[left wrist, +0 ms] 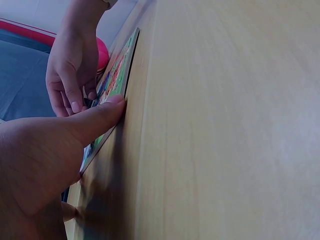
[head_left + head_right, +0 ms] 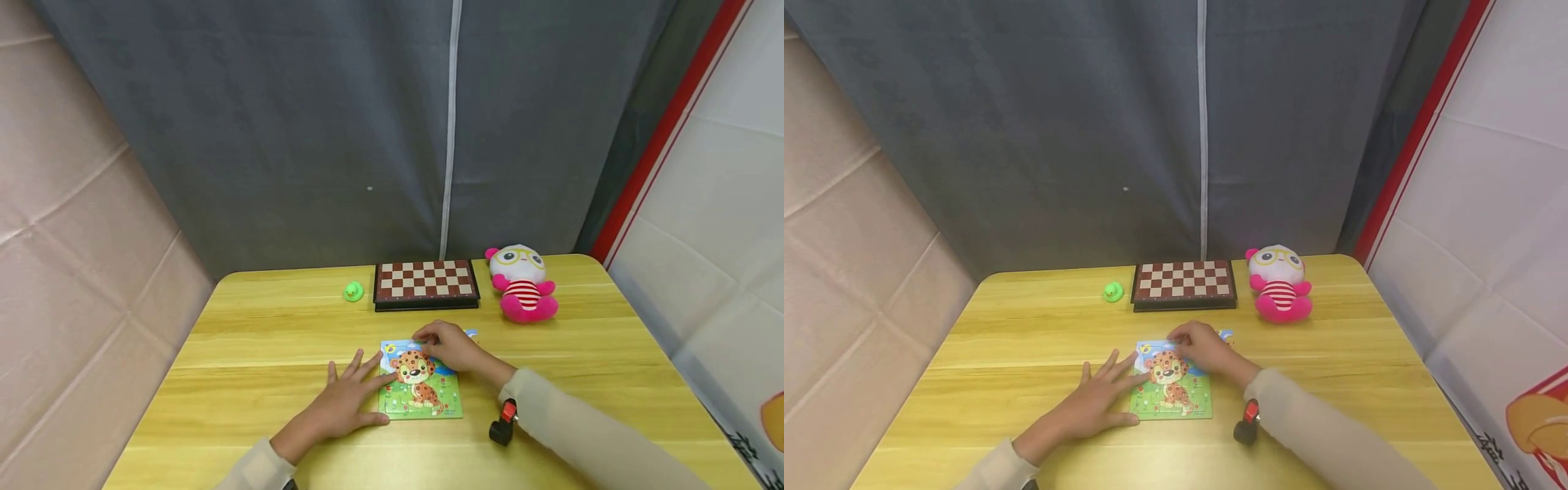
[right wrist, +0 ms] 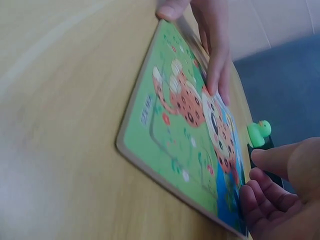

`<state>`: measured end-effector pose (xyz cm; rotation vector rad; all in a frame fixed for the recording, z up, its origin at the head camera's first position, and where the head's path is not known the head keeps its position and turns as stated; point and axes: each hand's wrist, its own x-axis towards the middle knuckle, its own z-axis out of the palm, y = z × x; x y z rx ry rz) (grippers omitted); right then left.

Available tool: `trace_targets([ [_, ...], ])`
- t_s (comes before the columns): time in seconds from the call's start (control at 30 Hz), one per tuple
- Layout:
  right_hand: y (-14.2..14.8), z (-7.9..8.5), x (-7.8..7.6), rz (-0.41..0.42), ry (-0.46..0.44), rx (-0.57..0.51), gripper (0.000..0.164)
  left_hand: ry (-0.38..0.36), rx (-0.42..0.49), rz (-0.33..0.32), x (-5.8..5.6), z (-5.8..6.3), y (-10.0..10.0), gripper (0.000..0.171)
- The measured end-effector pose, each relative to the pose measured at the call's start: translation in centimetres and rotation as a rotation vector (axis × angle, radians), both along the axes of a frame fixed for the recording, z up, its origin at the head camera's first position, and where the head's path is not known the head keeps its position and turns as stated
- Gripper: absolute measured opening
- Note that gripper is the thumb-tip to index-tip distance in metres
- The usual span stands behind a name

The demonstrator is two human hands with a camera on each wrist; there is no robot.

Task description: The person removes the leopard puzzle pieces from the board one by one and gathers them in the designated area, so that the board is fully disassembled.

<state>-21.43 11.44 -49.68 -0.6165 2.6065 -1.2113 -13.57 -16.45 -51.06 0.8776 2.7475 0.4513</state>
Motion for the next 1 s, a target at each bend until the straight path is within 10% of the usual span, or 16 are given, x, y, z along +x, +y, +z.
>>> trace_targets([
  [1.0,-2.8,-0.5,1.5,-0.001,0.044,0.148,0.021,-0.005,0.005,-0.003,0.1,0.2,0.1,0.075],
])
